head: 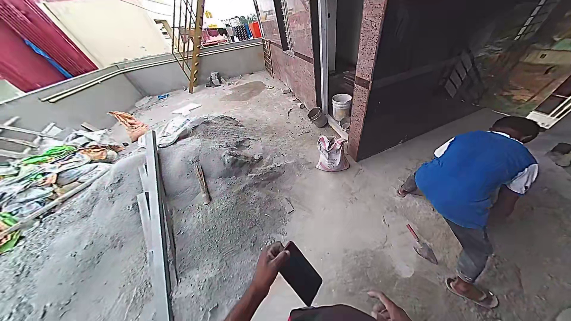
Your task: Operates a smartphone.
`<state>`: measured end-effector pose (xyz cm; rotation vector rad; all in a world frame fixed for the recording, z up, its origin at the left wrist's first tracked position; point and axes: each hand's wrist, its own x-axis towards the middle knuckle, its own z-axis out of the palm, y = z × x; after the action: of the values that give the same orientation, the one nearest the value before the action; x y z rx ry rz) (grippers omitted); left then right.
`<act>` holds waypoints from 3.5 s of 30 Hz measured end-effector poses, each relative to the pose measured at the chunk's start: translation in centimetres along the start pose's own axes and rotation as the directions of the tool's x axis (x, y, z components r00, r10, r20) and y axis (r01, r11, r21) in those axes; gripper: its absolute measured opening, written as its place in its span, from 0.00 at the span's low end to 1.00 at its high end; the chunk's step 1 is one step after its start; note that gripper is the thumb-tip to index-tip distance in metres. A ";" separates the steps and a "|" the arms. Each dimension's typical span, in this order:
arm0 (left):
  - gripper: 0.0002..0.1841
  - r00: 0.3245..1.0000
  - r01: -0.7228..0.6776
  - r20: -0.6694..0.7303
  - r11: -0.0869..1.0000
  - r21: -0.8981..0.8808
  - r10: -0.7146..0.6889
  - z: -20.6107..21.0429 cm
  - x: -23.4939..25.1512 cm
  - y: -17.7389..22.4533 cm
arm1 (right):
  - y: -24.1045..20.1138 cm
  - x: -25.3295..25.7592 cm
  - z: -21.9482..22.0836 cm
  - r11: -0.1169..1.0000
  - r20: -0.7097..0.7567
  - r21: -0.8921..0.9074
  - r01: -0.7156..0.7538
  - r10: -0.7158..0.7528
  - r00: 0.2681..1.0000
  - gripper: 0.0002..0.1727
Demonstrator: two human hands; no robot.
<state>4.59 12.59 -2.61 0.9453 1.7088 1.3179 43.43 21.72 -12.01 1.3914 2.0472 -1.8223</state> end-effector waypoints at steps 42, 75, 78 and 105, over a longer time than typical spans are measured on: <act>0.33 0.833 -0.111 0.492 0.948 -0.299 0.253 7.0 5.7 14.3 | -14.4 0.7 -0.7 0.024 -0.091 0.985 0.169 -0.765 0.637 0.37; 0.28 0.713 -0.692 0.276 0.710 0.129 0.645 5.9 -0.3 7.2 | -16.7 -0.1 1.5 -0.179 -0.191 0.980 0.090 -0.700 0.688 0.40; 0.29 0.681 -0.730 0.282 0.657 0.188 0.676 6.3 -0.7 7.7 | -16.7 0.1 1.3 -0.191 -0.200 0.978 0.089 -0.711 0.674 0.40; 0.29 0.445 -0.888 0.425 0.328 0.321 0.788 7.6 -3.6 7.8 | -16.0 -1.2 1.6 -0.182 -0.198 0.979 0.095 -0.712 0.674 0.39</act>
<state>13.75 13.95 4.18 2.4855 1.3982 1.2690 33.10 21.55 0.30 -0.2519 0.5472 -3.7949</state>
